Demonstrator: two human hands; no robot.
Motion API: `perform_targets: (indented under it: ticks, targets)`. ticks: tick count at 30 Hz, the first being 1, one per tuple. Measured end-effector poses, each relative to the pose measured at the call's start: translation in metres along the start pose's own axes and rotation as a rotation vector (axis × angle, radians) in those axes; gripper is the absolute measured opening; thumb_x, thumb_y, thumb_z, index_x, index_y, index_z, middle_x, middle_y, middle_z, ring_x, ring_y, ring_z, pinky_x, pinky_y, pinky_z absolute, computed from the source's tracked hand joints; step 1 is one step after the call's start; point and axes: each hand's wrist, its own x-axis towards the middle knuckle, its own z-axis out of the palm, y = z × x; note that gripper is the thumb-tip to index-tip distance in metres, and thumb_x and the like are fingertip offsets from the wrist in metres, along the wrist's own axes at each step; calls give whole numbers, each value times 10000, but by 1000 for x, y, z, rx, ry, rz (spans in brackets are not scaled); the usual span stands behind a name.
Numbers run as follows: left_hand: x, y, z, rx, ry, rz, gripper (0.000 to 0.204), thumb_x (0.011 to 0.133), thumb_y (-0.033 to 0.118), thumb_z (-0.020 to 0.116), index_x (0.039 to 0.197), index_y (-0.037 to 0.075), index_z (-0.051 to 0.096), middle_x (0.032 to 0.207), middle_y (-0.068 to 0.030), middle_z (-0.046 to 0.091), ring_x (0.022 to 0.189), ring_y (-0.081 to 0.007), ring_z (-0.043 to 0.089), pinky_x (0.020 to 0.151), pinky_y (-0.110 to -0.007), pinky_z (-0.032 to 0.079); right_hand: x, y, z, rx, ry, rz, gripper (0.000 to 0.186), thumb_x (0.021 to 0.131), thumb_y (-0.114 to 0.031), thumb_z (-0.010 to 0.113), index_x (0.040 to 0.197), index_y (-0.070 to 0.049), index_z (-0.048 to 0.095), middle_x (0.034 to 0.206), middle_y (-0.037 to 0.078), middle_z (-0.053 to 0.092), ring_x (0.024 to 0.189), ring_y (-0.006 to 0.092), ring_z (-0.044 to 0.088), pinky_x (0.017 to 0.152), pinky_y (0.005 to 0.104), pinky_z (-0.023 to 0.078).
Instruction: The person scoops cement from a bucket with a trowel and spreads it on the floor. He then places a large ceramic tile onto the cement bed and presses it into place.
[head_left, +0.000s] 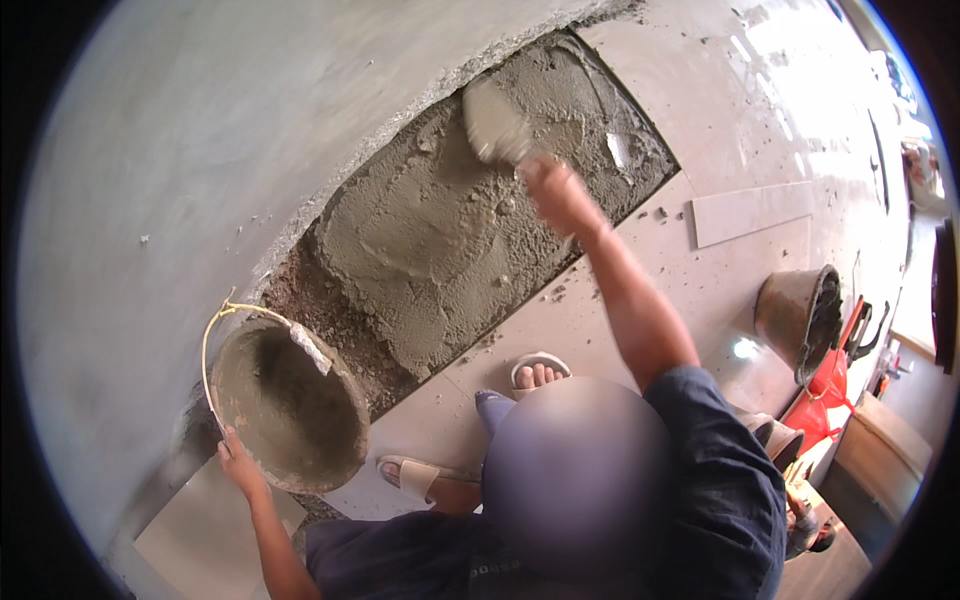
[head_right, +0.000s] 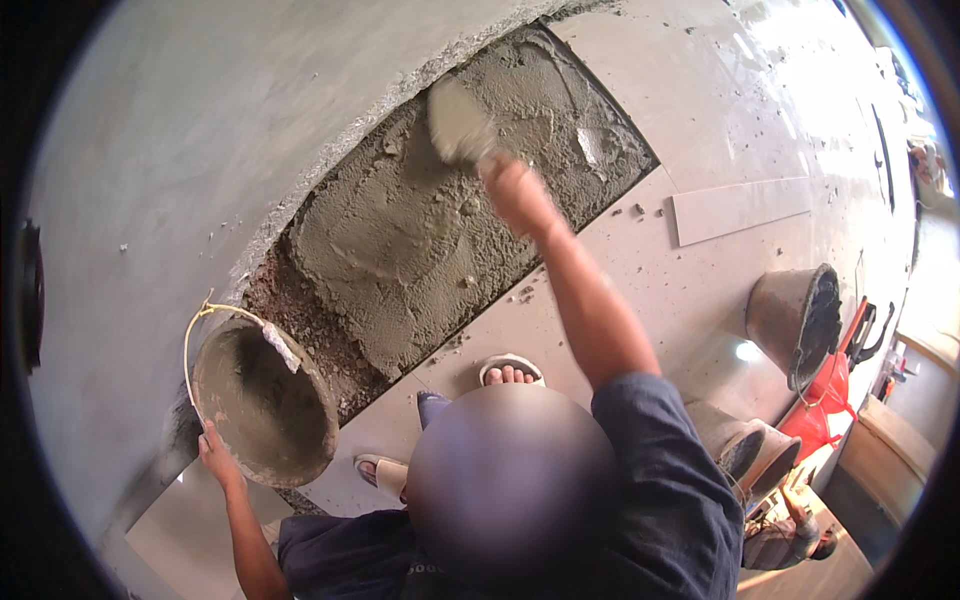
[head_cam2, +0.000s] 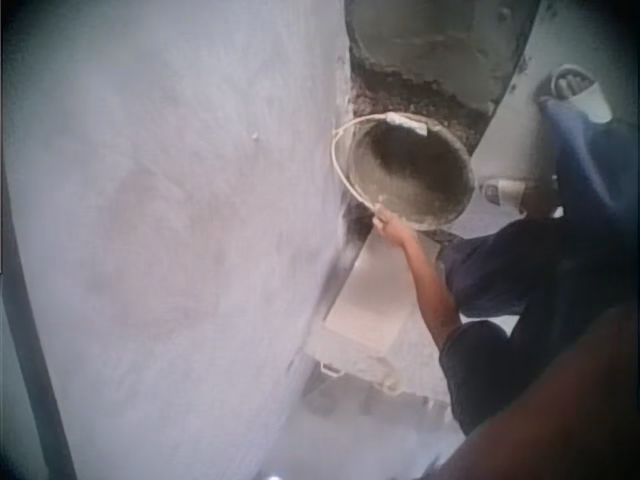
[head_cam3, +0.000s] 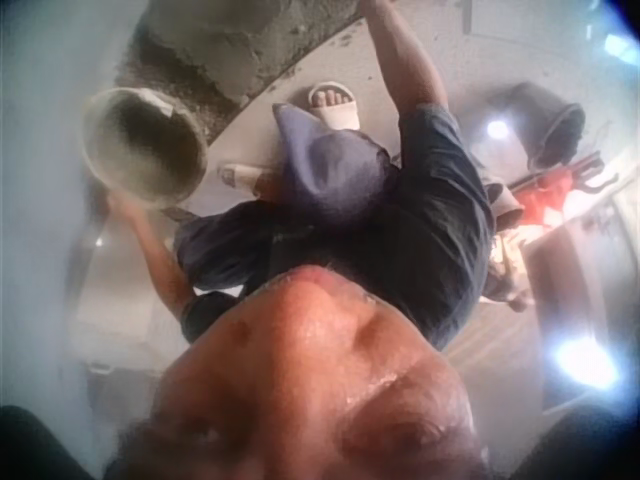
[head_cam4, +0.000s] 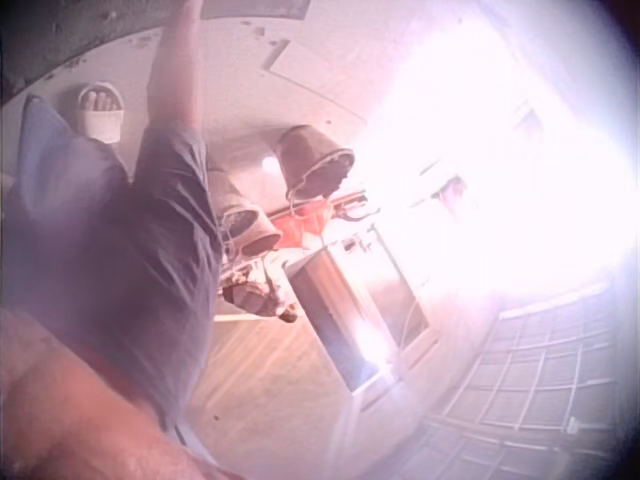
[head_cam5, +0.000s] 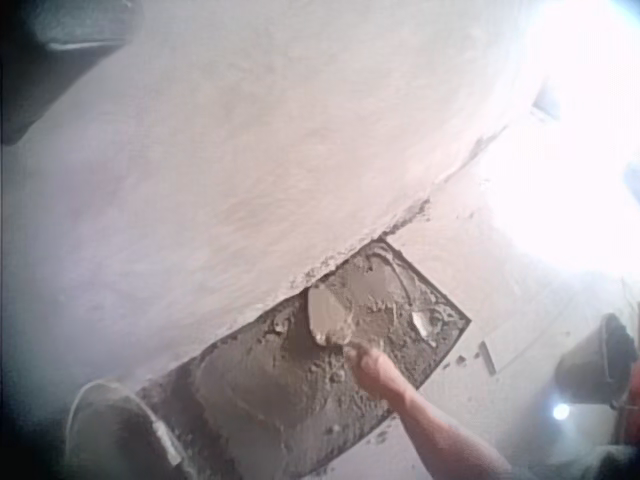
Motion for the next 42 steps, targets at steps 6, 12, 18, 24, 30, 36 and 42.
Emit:
perform_targets:
  ticks: [6,12,18,24,30,36,42]
  targets:
    - [11,-10,1,55,47,11,666,924,473,509,1197,-135,510,1121,-284,573,998,-363,574,876,-401,443,-48,-51,-47,1385,-67,423,417,972,-286,404,1373,-173,396,737,103,596,531,205,579,462,371,487]
    - [9,-10,-1,111,33,74,678,917,480,519,1173,-148,519,1121,-285,574,965,-347,582,863,-394,453,-95,21,52,1561,-425,842,476,978,-380,429,1391,-144,415,1220,174,607,1093,297,617,927,420,497]
    - [5,-9,4,-7,43,37,680,918,487,519,1192,-136,517,1131,-270,579,988,-342,583,874,-394,452,-164,21,14,2026,-614,1082,482,952,-416,499,1339,-130,509,737,98,608,511,128,536,478,312,479]
    - [5,-8,-4,5,-38,-12,733,905,520,526,1235,-133,495,1203,-273,552,1069,-351,562,919,-398,436,-133,39,55,2129,-362,1199,486,947,-417,503,1302,-87,537,661,32,510,478,103,482,407,267,419]
    - [8,-21,2,31,74,-9,702,902,520,533,1228,-102,521,1198,-265,555,1089,-354,545,933,-392,420,-124,-58,-21,2408,-505,929,409,945,-355,569,1269,-106,557,665,-2,500,471,86,444,370,267,397]
    - [-3,-18,1,-42,29,4,590,924,459,524,1144,-85,580,1115,-228,604,988,-317,580,887,-383,436,-128,-128,-120,1932,-348,239,397,946,-375,499,1244,-118,557,972,224,662,934,403,631,794,430,507]
    - [-10,-20,5,-20,136,6,560,922,440,538,1106,-86,592,1018,-200,631,926,-265,595,839,-360,452,-33,-79,-112,1823,-238,351,431,966,-364,452,1184,4,503,809,278,633,801,396,652,721,462,504]
